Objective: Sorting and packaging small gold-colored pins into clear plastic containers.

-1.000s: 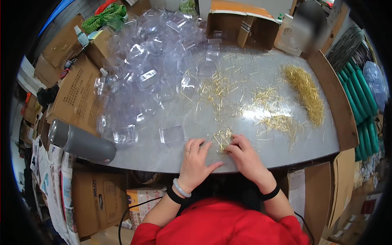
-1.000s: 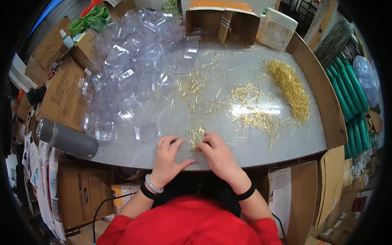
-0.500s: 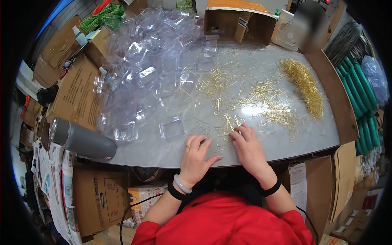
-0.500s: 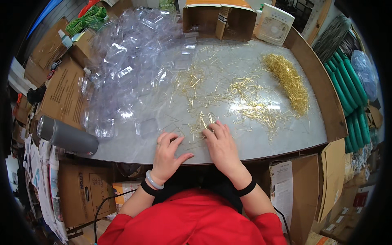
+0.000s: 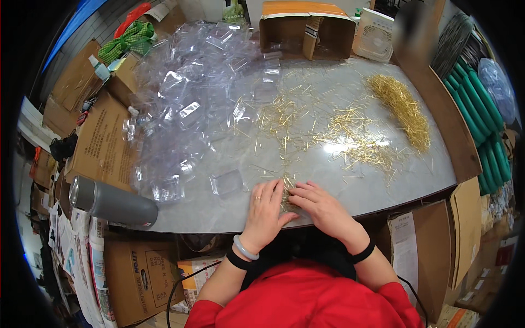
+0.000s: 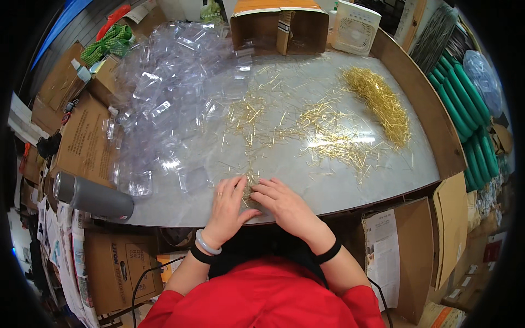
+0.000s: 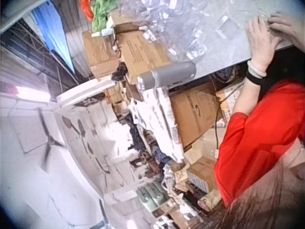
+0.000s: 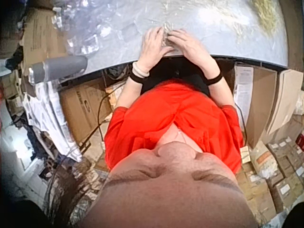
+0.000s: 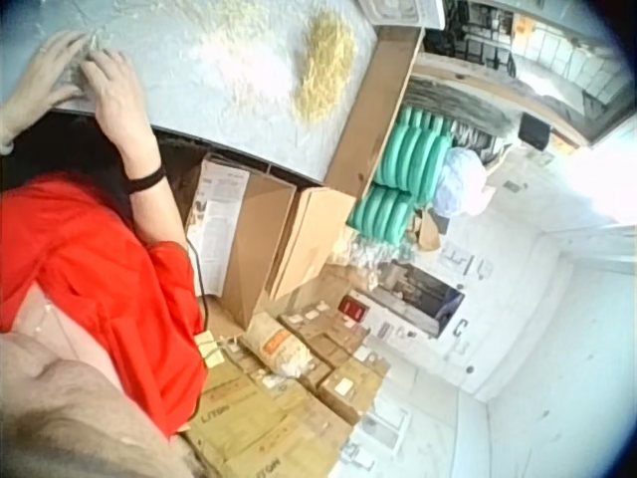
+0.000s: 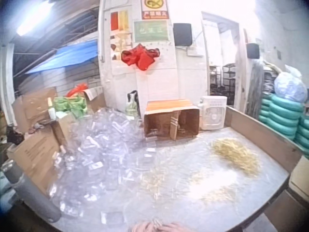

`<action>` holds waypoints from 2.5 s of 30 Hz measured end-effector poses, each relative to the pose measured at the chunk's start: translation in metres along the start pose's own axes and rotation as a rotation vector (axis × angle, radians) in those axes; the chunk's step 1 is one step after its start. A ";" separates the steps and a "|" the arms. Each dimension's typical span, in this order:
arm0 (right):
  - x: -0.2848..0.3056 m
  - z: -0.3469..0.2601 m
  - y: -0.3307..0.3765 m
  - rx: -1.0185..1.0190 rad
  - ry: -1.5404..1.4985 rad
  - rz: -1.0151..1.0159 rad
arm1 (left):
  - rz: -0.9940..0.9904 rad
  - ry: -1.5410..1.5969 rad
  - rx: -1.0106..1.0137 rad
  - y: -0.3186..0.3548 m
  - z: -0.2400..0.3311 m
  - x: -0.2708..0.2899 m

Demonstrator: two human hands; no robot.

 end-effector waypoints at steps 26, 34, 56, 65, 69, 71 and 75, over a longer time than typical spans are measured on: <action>0.038 0.004 0.007 -0.086 0.157 0.093 | -0.099 0.217 -0.157 -0.009 0.012 -0.018; 0.031 0.003 0.020 -0.164 0.148 0.249 | -0.045 0.013 -0.083 -0.005 0.013 -0.014; 0.023 0.014 0.022 -0.110 0.054 0.168 | -0.028 -0.141 0.029 0.003 0.010 -0.002; 0.007 0.002 0.024 -0.231 0.011 0.486 | -0.085 0.040 -0.114 -0.009 0.023 -0.018; 0.001 0.003 0.011 -0.194 -0.363 0.409 | -0.060 0.133 -0.179 -0.016 0.020 -0.028; 0.013 0.010 0.012 -0.193 -0.288 0.424 | -0.051 0.156 -0.160 -0.018 0.023 -0.021; 0.025 0.016 0.018 -0.186 -0.157 0.447 | -0.019 0.195 -0.115 -0.015 0.022 -0.017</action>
Point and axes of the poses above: each hand's wrist, its own y-axis away from the middle knuckle, its own x-axis out of the back of the hand, z = x × y, the point moved 6 cm from there along -y, towards the middle knuckle, and after that the axes turned 13 degrees about -y, right-handed, at the moved point
